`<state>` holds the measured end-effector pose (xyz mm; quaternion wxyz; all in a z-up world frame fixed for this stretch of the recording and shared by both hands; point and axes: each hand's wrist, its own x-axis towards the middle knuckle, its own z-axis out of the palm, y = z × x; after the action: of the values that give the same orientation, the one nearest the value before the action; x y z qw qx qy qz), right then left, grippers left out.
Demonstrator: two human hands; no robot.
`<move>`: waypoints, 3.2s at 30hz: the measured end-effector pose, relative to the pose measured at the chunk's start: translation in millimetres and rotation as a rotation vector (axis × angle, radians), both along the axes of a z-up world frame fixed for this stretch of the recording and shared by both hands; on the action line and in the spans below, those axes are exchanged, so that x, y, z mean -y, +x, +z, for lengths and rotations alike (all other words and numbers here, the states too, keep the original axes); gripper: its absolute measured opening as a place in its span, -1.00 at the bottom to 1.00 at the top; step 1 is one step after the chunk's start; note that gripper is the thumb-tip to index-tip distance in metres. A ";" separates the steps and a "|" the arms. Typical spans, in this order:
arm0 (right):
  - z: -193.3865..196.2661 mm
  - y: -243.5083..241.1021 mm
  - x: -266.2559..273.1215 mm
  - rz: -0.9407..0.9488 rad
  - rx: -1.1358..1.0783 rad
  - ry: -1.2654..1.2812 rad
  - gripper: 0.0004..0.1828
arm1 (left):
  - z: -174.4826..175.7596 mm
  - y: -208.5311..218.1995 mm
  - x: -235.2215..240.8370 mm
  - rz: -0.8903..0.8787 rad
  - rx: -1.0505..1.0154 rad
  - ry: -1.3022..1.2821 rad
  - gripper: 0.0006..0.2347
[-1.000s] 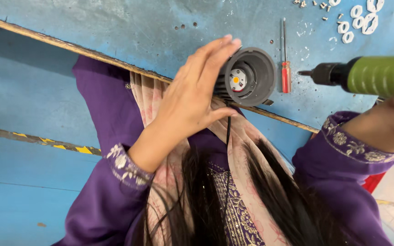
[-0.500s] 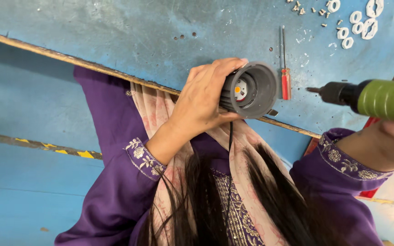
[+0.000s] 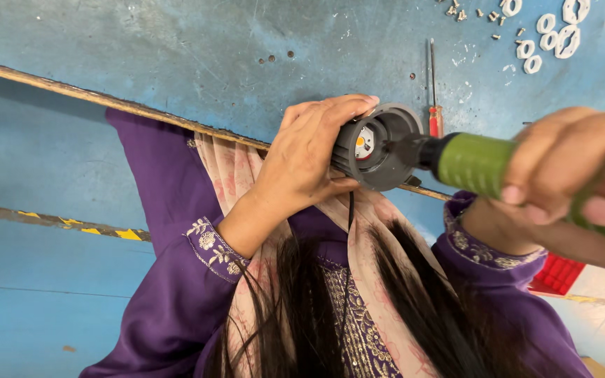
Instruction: The person assembles an LED light fixture by placing an LED module into a housing and securing it with screws using a manual screwdriver and an electric power tool.
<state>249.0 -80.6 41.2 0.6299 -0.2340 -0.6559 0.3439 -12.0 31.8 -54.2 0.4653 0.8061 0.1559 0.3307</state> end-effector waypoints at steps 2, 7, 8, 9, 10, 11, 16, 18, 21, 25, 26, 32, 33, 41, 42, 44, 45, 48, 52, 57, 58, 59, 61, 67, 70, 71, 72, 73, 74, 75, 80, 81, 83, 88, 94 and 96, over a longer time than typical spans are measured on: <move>-1.5 -15.7 -7.7 0.027 -0.066 -0.042 -0.63 | 0.5 -0.1 0.4 0.002 -0.009 -0.014 -0.14; -11.2 -32.2 -3.4 -0.126 -0.162 -0.008 -0.55 | 1.2 -0.2 0.3 0.000 -0.006 -0.025 -0.16; -13.6 -31.5 -0.9 -0.145 -0.168 -0.003 -0.54 | 1.5 -0.5 0.2 0.000 -0.010 -0.027 -0.16; -16.6 -30.3 1.2 -0.160 -0.175 0.004 -0.52 | 1.7 -0.8 0.0 0.000 -0.015 -0.029 -0.17; -18.8 -28.7 4.0 -0.168 -0.179 0.009 -0.51 | 1.9 -0.7 -0.2 -0.002 -0.015 -0.029 -0.17; -21.3 -26.7 6.0 -0.174 -0.180 0.012 -0.49 | 1.9 -0.8 -0.4 -0.004 -0.014 -0.030 -0.17; -28.6 -12.5 8.5 -0.171 -0.175 0.041 -0.42 | 1.0 -1.1 -0.3 -0.003 -0.014 -0.037 -0.18; -33.6 -11.5 6.0 -0.248 -0.193 0.065 -0.37 | 0.6 -1.0 -0.9 -0.005 -0.012 -0.037 -0.18; -38.8 -8.6 -1.1 -0.259 -0.206 0.049 -0.31 | 0.0 -2.3 -1.8 -0.018 -0.025 -0.044 -0.17; -41.4 -10.1 -4.6 -0.260 -0.218 0.024 -0.28 | -1.3 -3.2 -2.3 -0.022 -0.034 -0.053 -0.18; -42.2 -10.1 -5.4 -0.240 -0.229 0.005 -0.28 | -1.7 -2.6 -2.0 -0.019 -0.033 -0.051 -0.18; -38.6 -6.4 -25.3 -0.111 -0.262 -0.040 -0.26 | -3.0 -0.6 1.4 0.014 -0.028 -0.034 -0.22; -35.3 -7.8 -34.1 -0.085 -0.245 -0.030 -0.24 | -3.5 -0.3 1.8 0.021 -0.024 -0.030 -0.23; -41.5 -11.8 -30.9 -0.227 -0.191 -0.080 -0.13 | -5.8 -1.1 0.5 0.013 -0.009 -0.038 -0.22; -37.6 -20.4 -28.3 -0.279 -0.187 -0.098 -0.13 | -6.6 -1.4 0.8 0.008 -0.010 -0.042 -0.21; -30.8 -31.8 -31.6 -0.322 -0.191 -0.108 -0.11 | -7.0 -3.0 -0.2 0.001 -0.010 -0.048 -0.18; -28.0 -35.4 -35.4 -0.313 -0.199 -0.100 -0.09 | -6.2 -3.7 -0.7 -0.003 -0.008 -0.047 -0.17; -24.1 -36.6 -42.2 -0.290 -0.210 -0.068 -0.02 | -3.9 -2.2 -0.6 0.008 0.004 -0.038 -0.16; -35.6 -10.1 -26.6 -0.233 -0.129 -0.078 -0.24 | -5.8 -2.3 2.6 0.024 -0.016 -0.052 -0.16; -24.6 20.9 -11.5 -0.072 -0.051 -0.013 -0.72 | 0.3 -2.8 -0.8 0.006 -0.009 -0.062 -0.05; -18.5 5.5 1.7 -0.157 -0.106 -0.011 -0.76 | 2.8 -3.2 -2.0 -0.018 -0.008 -0.050 -0.04; -13.1 -6.8 6.1 -0.155 -0.113 -0.040 -0.74 | 5.4 -5.7 -3.1 -0.042 -0.008 -0.038 -0.04; -3.6 -28.9 10.7 -0.151 -0.120 -0.096 -0.69 | 7.7 -7.0 -7.1 -0.085 -0.012 -0.029 -0.06; 9.1 -30.0 29.4 -0.138 -0.080 -0.416 -0.49 | 6.8 -9.0 -7.4 -0.127 -0.041 -0.005 -0.15; -5.7 -32.1 25.6 -0.135 -0.103 -0.304 -0.18 | 8.3 -7.3 -8.7 -0.135 -0.053 0.004 -0.16; -6.4 -33.9 24.9 -0.116 -0.142 -0.290 -0.18 | 8.1 -6.5 -9.2 -0.139 -0.058 0.000 -0.16; -5.9 -35.8 24.8 -0.094 -0.187 -0.279 -0.18 | 7.7 -6.9 -9.0 -0.142 -0.070 -0.007 -0.15; -4.8 -36.4 24.9 -0.072 -0.231 -0.268 -0.16 | 6.8 -6.6 -9.3 -0.139 -0.061 -0.004 -0.16; -4.4 -36.3 25.7 -0.073 -0.217 -0.274 -0.18 | 5.6 -6.5 -9.0 -0.136 -0.055 -0.003 -0.16; -4.9 -35.4 27.3 -0.073 -0.202 -0.279 -0.20 | 4.5 -6.8 -8.5 -0.133 -0.049 -0.002 -0.16; -7.4 -27.2 40.3 -0.123 -0.164 -0.397 -0.39 | 4.1 -5.8 -8.0 -0.139 -0.068 -0.014 -0.14; -4.5 -25.4 39.6 -0.106 -0.126 -0.401 -0.41 | 4.3 -5.6 -8.3 -0.142 -0.075 -0.020 -0.13; 1.1 -28.4 35.3 -0.077 -0.112 -0.376 -0.38 | 4.1 -6.5 -7.2 -0.133 -0.080 -0.022 -0.14; 4.5 -55.1 17.9 -0.096 -0.126 -0.272 -0.25 | 3.3 -6.8 -7.7 -0.124 -0.058 -0.027 -0.15; 3.1 -63.3 15.0 -0.222 -0.239 -0.304 -0.48 | 2.5 -8.4 -7.5 -0.133 -0.066 -0.033 -0.15; 9.9 -59.4 15.3 -0.165 -0.126 -0.303 -0.63 | 2.0 -8.5 -7.4 -0.132 -0.058 -0.019 -0.15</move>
<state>189.6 -95.8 51.1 0.6533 -0.3572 -0.5344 0.3999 -20.6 39.2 -52.3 0.4890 0.8194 0.1189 0.2745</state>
